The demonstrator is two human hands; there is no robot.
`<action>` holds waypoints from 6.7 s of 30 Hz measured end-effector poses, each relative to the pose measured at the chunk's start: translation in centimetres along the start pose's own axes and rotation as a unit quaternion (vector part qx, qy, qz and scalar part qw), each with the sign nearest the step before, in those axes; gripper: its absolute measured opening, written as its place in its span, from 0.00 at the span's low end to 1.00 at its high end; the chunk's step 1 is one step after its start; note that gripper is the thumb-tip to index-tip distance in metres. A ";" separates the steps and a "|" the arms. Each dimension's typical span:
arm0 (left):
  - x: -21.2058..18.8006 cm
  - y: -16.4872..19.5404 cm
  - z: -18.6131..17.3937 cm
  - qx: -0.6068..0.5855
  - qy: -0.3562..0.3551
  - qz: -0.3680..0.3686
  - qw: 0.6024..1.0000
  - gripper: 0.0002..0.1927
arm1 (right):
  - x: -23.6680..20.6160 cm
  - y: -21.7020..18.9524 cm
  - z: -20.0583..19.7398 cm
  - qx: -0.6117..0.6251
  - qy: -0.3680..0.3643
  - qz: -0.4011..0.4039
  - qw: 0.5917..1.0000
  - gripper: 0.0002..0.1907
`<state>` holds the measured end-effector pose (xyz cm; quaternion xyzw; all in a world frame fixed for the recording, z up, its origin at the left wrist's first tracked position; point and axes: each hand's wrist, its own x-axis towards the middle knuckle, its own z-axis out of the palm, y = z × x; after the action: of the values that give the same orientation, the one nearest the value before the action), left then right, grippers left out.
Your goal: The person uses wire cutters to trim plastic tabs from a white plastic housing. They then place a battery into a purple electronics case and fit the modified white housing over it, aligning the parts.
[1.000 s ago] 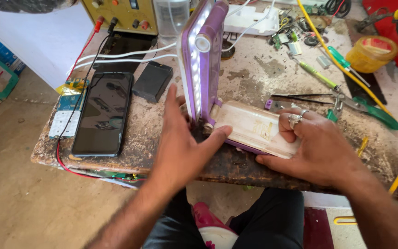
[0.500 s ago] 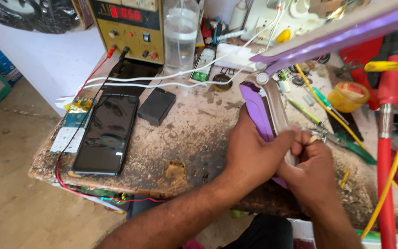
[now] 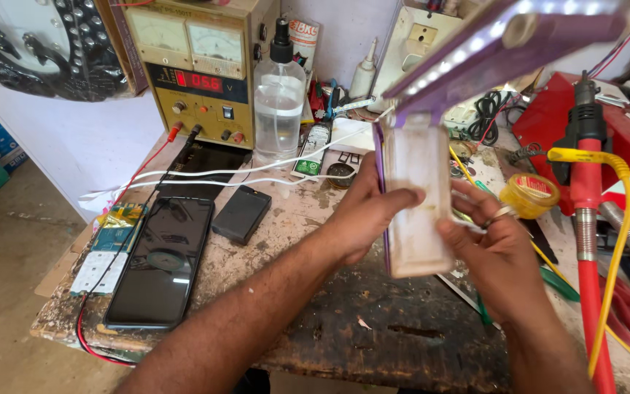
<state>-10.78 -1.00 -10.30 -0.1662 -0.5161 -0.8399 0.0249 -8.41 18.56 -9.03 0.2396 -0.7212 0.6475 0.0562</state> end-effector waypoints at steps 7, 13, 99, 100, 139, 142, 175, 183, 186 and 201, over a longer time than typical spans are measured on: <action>-0.8 -1.7 -0.8 0.016 0.024 0.021 0.999 0.34 | -0.4 2.1 1.2 -0.086 0.005 0.106 0.991 0.40; -1.1 -1.0 -0.8 0.031 0.054 0.014 0.998 0.31 | -0.7 2.8 1.2 -0.131 -0.014 0.122 0.984 0.41; -4.6 0.7 1.2 0.349 0.022 0.351 0.869 0.40 | 2.0 1.6 2.0 0.147 -0.009 -0.156 0.977 0.49; -4.6 0.7 1.1 0.351 0.000 0.340 0.873 0.41 | 2.1 1.4 1.6 0.159 -0.014 -0.147 0.976 0.50; -3.8 2.2 -2.1 0.273 -0.164 0.207 0.925 0.47 | 1.9 0.0 -1.3 0.046 -0.099 -0.020 0.994 0.60; -3.8 2.1 -2.1 0.257 -0.171 0.205 0.929 0.47 | 2.0 -0.1 -1.7 0.332 -0.139 0.105 0.927 0.59; -3.6 4.1 -1.4 0.389 -0.167 0.350 0.836 0.45 | 2.5 2.6 -6.2 -0.152 -0.142 -0.215 0.954 0.35; -3.8 4.4 -1.4 0.387 -0.173 0.342 0.839 0.44 | 2.6 2.4 -6.2 -0.150 -0.136 -0.226 0.953 0.43; -3.8 4.5 -1.5 0.392 -0.173 0.334 0.839 0.45 | 2.6 2.3 -6.0 -0.154 -0.133 -0.234 0.951 0.46; -3.5 4.0 -1.8 0.367 -0.183 0.310 0.858 0.46 | 3.1 1.0 -3.5 -0.064 -0.144 -0.288 0.945 0.59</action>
<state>-7.07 -4.86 -8.65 -0.4466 -0.7041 -0.4932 0.2480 -12.38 21.11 -8.17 0.5240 -0.6614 0.5150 0.1510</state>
